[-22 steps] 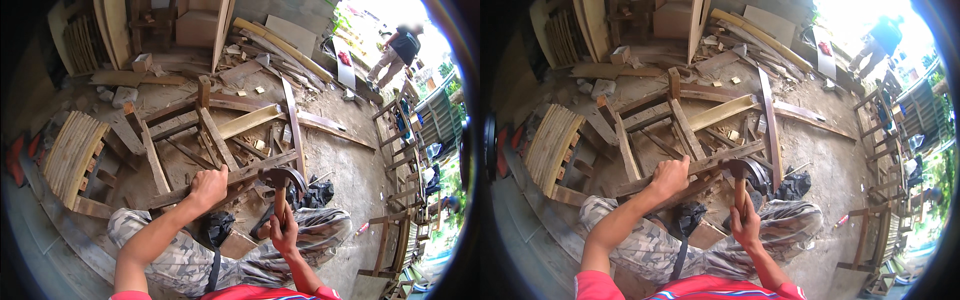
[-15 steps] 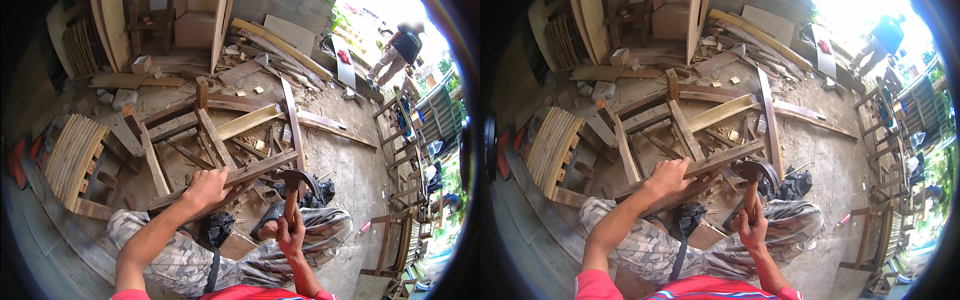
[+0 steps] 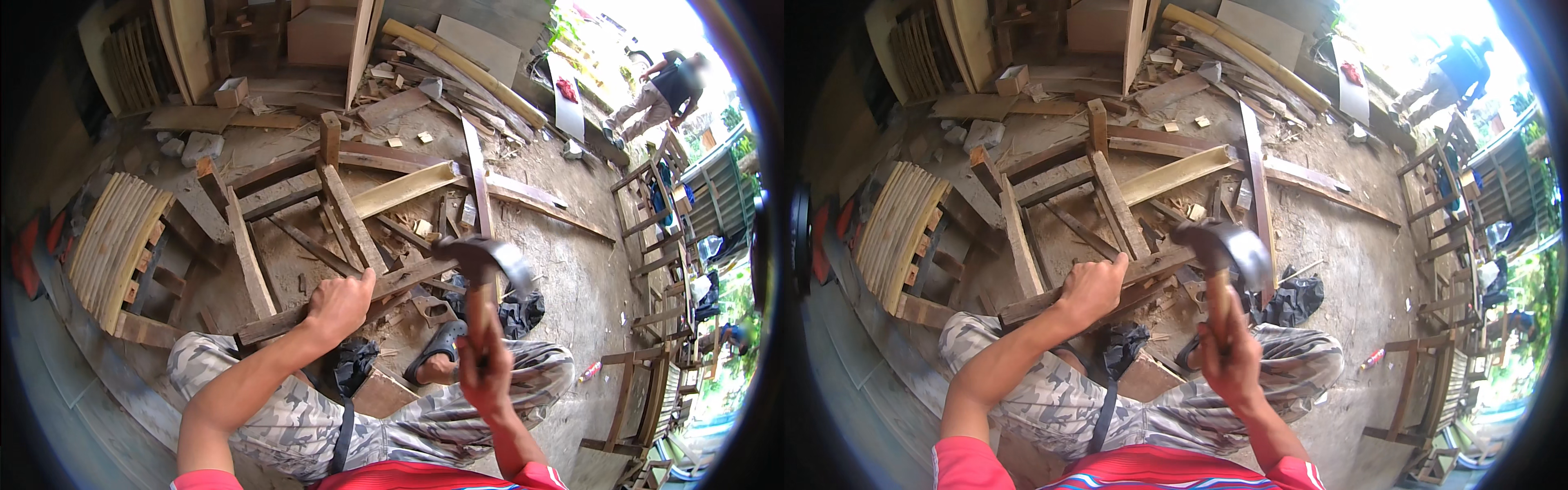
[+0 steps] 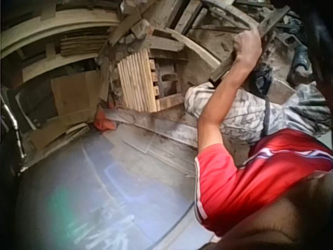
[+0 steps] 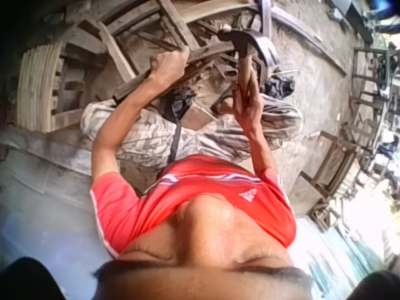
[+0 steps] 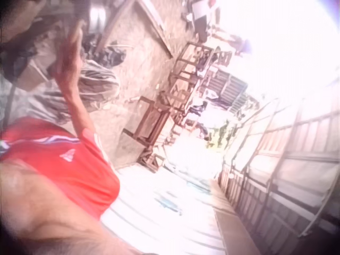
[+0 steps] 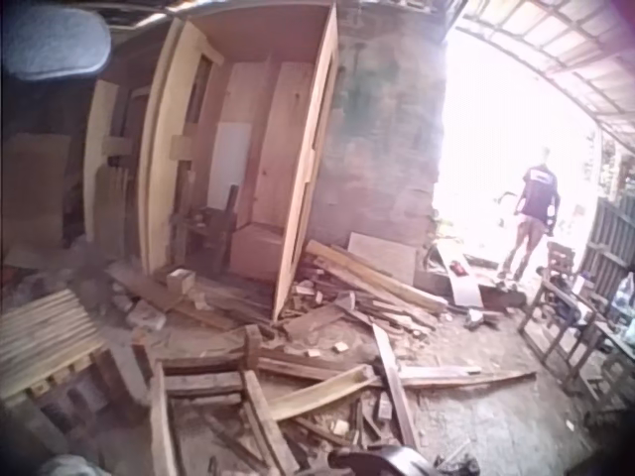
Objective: The person sits on the floor and uses a hammer to strike and pry apart a wooden chair frame. They repeatedly hit joints and pull apart pieces, separating parts of the frame.
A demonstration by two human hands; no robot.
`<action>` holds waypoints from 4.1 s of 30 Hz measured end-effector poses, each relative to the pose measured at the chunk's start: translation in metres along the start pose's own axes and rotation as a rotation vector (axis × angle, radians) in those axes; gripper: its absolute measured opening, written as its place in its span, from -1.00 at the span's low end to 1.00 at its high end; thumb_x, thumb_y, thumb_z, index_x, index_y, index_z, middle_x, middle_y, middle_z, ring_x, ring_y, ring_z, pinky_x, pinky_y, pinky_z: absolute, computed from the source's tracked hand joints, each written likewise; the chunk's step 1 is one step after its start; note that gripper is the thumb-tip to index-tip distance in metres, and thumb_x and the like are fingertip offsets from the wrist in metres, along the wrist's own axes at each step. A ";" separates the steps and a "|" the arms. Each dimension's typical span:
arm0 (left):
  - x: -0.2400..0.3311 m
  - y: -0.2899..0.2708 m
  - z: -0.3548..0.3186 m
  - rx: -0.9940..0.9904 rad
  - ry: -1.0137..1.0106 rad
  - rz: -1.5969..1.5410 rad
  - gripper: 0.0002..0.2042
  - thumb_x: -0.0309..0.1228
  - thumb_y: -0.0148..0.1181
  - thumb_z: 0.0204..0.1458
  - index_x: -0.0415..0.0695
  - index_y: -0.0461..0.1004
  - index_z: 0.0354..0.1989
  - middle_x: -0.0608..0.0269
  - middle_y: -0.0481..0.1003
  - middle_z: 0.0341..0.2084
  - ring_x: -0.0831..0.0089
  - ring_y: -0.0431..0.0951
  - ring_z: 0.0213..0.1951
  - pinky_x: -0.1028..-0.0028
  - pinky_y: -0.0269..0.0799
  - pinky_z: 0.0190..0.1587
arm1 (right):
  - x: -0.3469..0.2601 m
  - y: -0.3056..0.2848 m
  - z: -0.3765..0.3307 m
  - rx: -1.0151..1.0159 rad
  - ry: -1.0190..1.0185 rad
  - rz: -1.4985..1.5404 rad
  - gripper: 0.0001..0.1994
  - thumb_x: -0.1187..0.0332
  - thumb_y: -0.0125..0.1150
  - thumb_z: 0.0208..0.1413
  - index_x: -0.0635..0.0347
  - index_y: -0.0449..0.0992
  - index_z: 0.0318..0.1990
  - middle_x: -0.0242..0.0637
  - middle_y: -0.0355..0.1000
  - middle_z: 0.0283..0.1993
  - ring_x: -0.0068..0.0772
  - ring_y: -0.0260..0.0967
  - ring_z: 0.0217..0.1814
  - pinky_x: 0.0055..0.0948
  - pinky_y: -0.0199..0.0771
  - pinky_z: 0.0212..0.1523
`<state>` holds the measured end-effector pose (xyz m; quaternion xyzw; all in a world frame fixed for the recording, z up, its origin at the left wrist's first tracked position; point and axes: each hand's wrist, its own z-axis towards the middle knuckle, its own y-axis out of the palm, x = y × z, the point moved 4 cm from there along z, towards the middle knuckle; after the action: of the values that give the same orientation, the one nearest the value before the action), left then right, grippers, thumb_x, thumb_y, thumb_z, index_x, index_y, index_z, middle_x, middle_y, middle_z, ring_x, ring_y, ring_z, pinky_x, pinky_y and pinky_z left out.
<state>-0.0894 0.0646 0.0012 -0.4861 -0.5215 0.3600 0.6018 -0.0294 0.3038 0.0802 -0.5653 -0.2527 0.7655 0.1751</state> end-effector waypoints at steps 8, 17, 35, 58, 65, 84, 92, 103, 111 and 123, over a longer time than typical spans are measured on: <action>-0.005 0.003 -0.005 0.033 0.004 0.050 -0.85 -0.56 0.08 0.09 -0.25 0.42 -0.16 -0.04 0.62 -0.55 0.08 0.71 -0.46 0.16 0.62 -0.45 | -0.016 -0.019 0.004 0.072 0.008 -0.039 -0.38 0.50 0.24 0.21 0.32 0.19 0.40 0.03 0.59 -0.21 -0.35 0.60 -0.25 -0.41 0.54 -0.24; -0.005 0.007 -0.002 0.031 0.003 0.051 -0.85 -0.52 0.06 0.14 -0.22 0.43 -0.14 -0.05 0.62 -0.52 0.07 0.71 -0.43 0.18 0.62 -0.45 | -0.004 -0.001 -0.004 0.033 0.083 -0.009 -0.37 0.48 0.23 0.19 0.32 0.17 0.41 -0.02 0.55 -0.35 -0.28 0.59 -0.38 -0.33 0.55 -0.33; -0.011 -0.014 0.011 -0.204 0.101 -0.140 -0.64 -0.16 0.31 0.03 -0.21 0.59 -0.17 -0.11 0.63 -0.32 -0.04 0.66 -0.18 0.04 0.55 -0.07 | 0.069 0.017 -0.060 0.229 0.248 0.390 -0.45 0.44 0.15 0.33 0.30 0.17 0.42 -0.49 0.44 -0.40 -0.80 0.28 -0.51 -0.69 0.26 -0.51; -0.022 -0.031 0.113 -0.404 0.495 0.385 -0.59 0.09 0.41 -0.20 -0.01 0.58 -0.43 0.18 0.60 -0.54 0.13 0.66 -0.39 0.17 0.58 -0.31 | 0.073 -0.055 0.009 -0.172 0.199 0.087 -0.40 0.44 0.31 0.18 0.29 0.26 0.37 0.03 0.56 -0.23 -0.15 0.61 -0.28 -0.35 0.52 -0.26; -0.017 -0.020 0.138 -0.430 0.598 0.403 -0.55 0.12 0.43 -0.21 -0.04 0.56 -0.46 0.15 0.58 -0.59 0.10 0.65 -0.40 0.16 0.56 -0.31 | 0.049 -0.045 0.040 -0.323 0.030 -0.023 -0.32 0.40 0.33 0.17 0.21 0.19 0.42 0.09 0.56 -0.20 0.13 0.57 -0.29 -0.17 0.55 -0.30; -0.035 0.008 0.148 -0.274 0.765 0.211 -0.64 0.01 0.40 -0.17 -0.03 0.51 -0.58 0.16 0.57 -0.63 0.14 0.65 -0.47 0.16 0.57 -0.41 | 0.049 -0.014 0.050 -0.416 0.045 -0.164 -0.32 0.45 0.30 0.16 0.22 0.19 0.43 0.21 0.52 -0.12 0.27 0.53 -0.19 -0.06 0.52 -0.26; -0.046 0.022 0.147 -0.115 0.816 0.203 -0.75 -0.16 0.38 -0.23 -0.03 0.50 -0.62 0.18 0.54 -0.68 0.17 0.63 -0.53 0.21 0.55 -0.49 | 0.047 -0.016 0.053 -0.335 -0.065 -0.127 -0.32 0.38 0.24 0.20 0.18 0.13 0.46 0.11 0.53 -0.22 0.22 0.53 -0.28 -0.02 0.50 -0.34; -0.038 0.011 0.145 -0.059 0.892 0.171 -0.89 -0.32 0.22 -0.26 -0.04 0.46 -0.67 0.19 0.52 -0.72 0.22 0.63 -0.57 0.21 0.54 -0.53 | 0.046 -0.015 0.054 -0.255 -0.043 -0.093 -0.34 0.39 0.23 0.20 0.19 0.15 0.44 0.20 0.52 -0.18 0.16 0.55 -0.27 -0.04 0.50 -0.28; -0.041 0.014 0.148 -0.042 0.904 0.182 -0.91 -0.33 0.21 -0.30 -0.02 0.44 -0.68 0.20 0.52 -0.72 0.23 0.63 -0.57 0.22 0.52 -0.54 | 0.046 -0.019 0.055 -0.170 -0.071 -0.073 -0.33 0.37 0.24 0.19 0.20 0.15 0.44 0.19 0.53 -0.25 0.20 0.55 -0.27 0.00 0.50 -0.30; -0.038 0.010 0.151 -0.064 0.944 0.194 -0.82 -0.32 0.30 -0.38 -0.02 0.40 -0.65 0.28 0.47 -0.69 0.26 0.60 -0.55 0.25 0.49 -0.53 | 0.052 -0.023 0.048 -0.267 -0.050 -0.095 -0.32 0.36 0.26 0.20 0.15 0.15 0.45 0.16 0.53 -0.26 0.24 0.54 -0.28 0.03 0.50 -0.29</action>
<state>-0.2436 0.0631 -0.0211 -0.6610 -0.1545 0.1382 0.7212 -0.0908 0.3417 0.0643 -0.5517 -0.3831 0.7297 0.1280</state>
